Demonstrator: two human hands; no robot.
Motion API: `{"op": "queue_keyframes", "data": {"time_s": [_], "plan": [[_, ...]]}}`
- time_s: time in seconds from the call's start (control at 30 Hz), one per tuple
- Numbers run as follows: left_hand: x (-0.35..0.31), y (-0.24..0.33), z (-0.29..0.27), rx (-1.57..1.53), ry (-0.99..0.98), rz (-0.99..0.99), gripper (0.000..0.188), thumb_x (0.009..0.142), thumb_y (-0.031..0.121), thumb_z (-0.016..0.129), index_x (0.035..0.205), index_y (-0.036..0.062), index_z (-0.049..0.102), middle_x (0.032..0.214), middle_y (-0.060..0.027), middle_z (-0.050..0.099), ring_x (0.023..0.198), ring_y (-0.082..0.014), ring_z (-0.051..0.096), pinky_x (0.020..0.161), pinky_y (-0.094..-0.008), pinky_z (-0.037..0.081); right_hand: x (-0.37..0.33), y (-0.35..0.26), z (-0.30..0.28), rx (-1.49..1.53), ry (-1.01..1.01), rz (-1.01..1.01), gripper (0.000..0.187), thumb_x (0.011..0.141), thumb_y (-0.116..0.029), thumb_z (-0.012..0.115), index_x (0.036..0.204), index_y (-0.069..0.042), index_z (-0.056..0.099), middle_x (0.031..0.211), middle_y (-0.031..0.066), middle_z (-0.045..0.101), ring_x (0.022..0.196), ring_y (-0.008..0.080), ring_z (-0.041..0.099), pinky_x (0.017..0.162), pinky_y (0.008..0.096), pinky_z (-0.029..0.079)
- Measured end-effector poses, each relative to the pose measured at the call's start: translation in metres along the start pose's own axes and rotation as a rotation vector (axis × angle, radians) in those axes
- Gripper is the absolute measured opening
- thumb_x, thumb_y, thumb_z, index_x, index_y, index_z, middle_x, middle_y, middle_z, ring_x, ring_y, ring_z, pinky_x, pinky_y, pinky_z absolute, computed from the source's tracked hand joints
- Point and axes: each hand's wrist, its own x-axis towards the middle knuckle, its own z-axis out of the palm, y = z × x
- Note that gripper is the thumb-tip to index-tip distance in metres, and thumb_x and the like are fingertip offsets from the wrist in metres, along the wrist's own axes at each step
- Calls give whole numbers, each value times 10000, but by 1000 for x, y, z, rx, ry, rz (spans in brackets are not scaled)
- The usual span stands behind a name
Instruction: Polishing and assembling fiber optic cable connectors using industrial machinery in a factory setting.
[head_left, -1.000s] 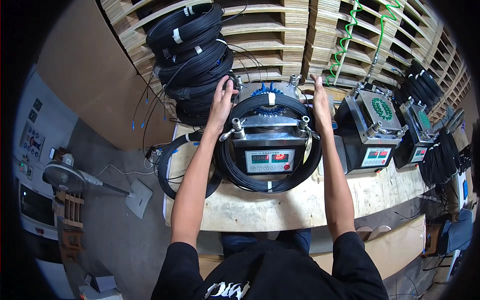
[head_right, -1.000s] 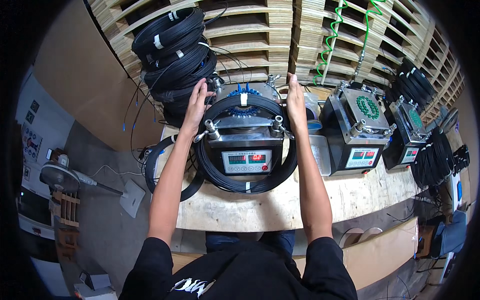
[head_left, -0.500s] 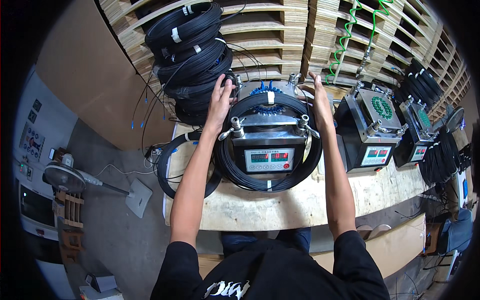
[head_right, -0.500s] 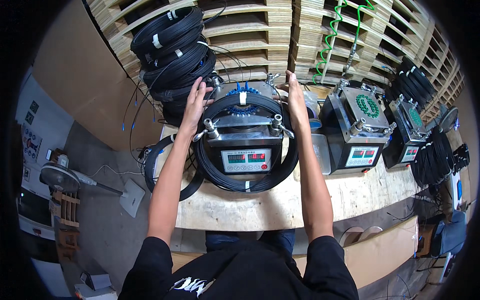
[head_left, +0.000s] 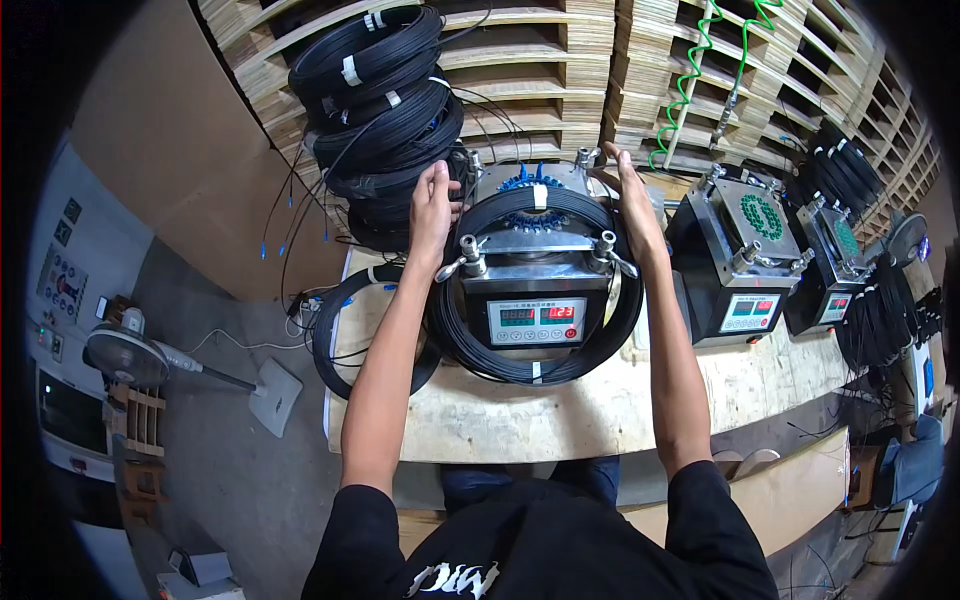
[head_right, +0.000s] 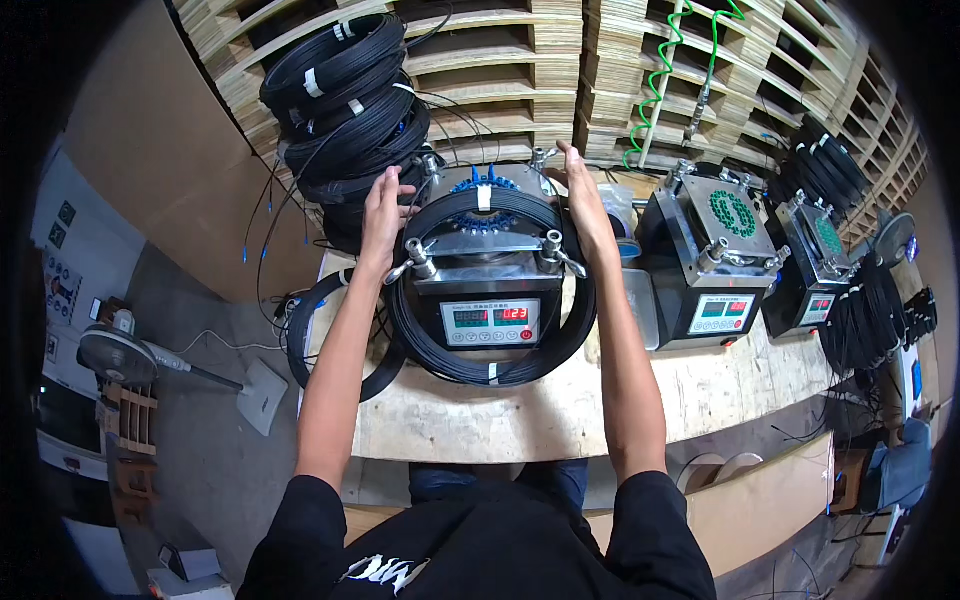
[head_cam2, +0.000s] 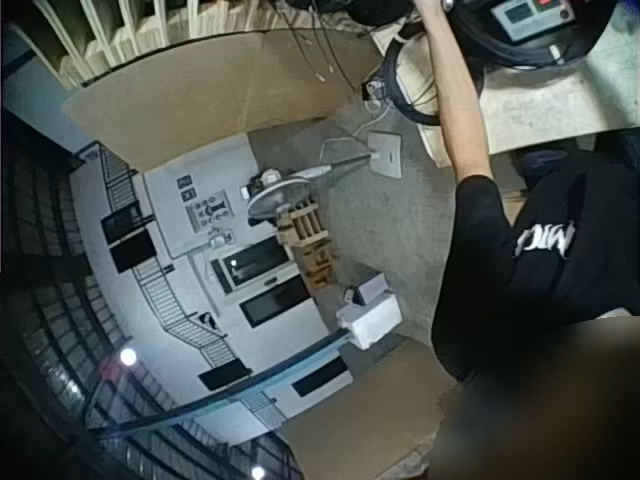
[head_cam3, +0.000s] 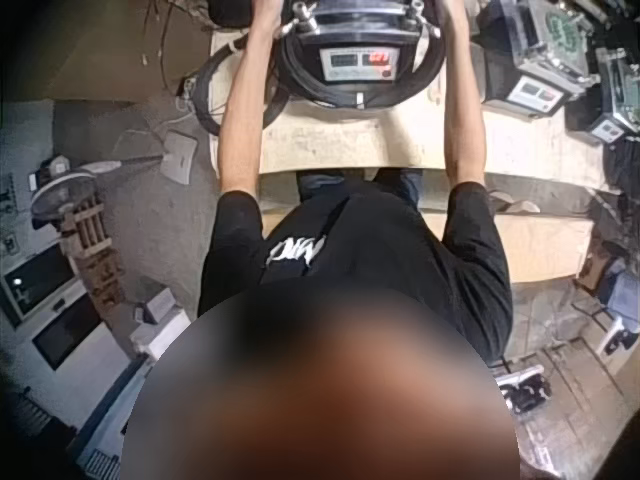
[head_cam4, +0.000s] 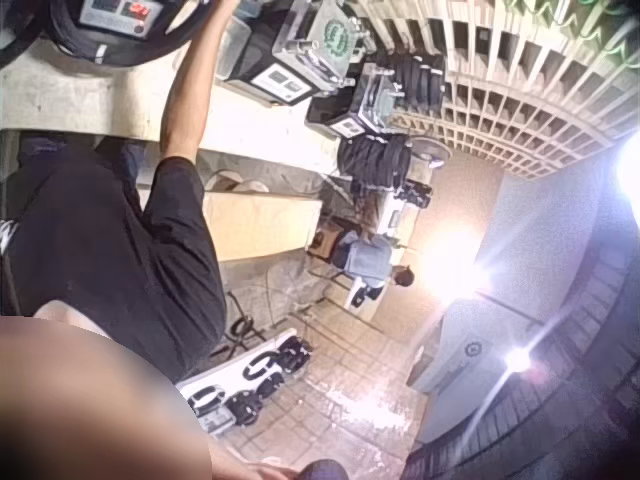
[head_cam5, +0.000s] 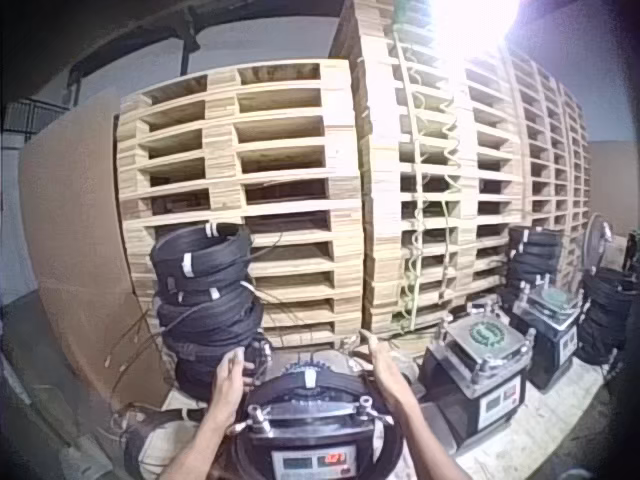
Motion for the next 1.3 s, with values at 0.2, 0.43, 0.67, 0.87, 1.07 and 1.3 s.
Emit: {"op": "queue_keyframes", "data": {"time_s": [0.2, 0.43, 0.67, 0.87, 1.07, 1.3], "plan": [[-2, 4, -1, -62, -72, 59, 659, 1049, 558, 453, 1512, 91, 425, 1196, -139, 632, 877, -186, 669, 760, -285, 530, -9, -9, 5, 60, 27, 96, 809, 1010, -708, 326, 1555, -111, 374, 1368, 234, 547, 1005, 253, 648, 891, 355, 512], [-3, 6, -1, -9, -154, 42, 743, 1026, 630, 429, 1553, 110, 358, 1210, -117, 643, 833, -126, 621, 751, -257, 516, -11, -13, 8, -132, 101, 64, 777, 1025, -691, 303, 1508, -101, 456, 1208, 188, 584, 987, 225, 629, 859, 346, 501], [-1, -1, -4, -21, 22, 50, 653, 1029, 561, 500, 1463, 75, 459, 1059, -97, 654, 724, -135, 634, 661, -250, 498, -2, -5, 1, 1, -45, 129, 742, 1035, -668, 311, 1495, -112, 482, 1344, 229, 569, 1213, 268, 544, 964, 357, 465], [-3, 1, -4, -133, -25, 85, 716, 1027, 548, 518, 1555, 101, 331, 1198, -151, 624, 829, -187, 694, 724, -284, 537, 0, 1, 0, 124, -89, 75, 741, 1022, -686, 331, 1530, -159, 445, 1398, 143, 573, 940, 183, 577, 856, 292, 469], [-6, 10, -2, -24, -198, 135, 742, 1043, 600, 410, 1597, 129, 260, 1364, -197, 597, 906, -185, 696, 780, -269, 552, -7, -4, 2, 146, 65, 106, 773, 1028, -679, 325, 1486, -77, 486, 1361, 230, 543, 974, 234, 642, 891, 342, 504], [-3, 3, -5, 37, -55, 67, 663, 1047, 598, 402, 1499, 113, 409, 1124, -125, 644, 781, -140, 662, 680, -261, 523, -6, -7, 3, -216, -26, -40, 762, 1034, -679, 299, 1475, -95, 512, 1271, 207, 593, 1138, 263, 543, 1016, 358, 428]]}}
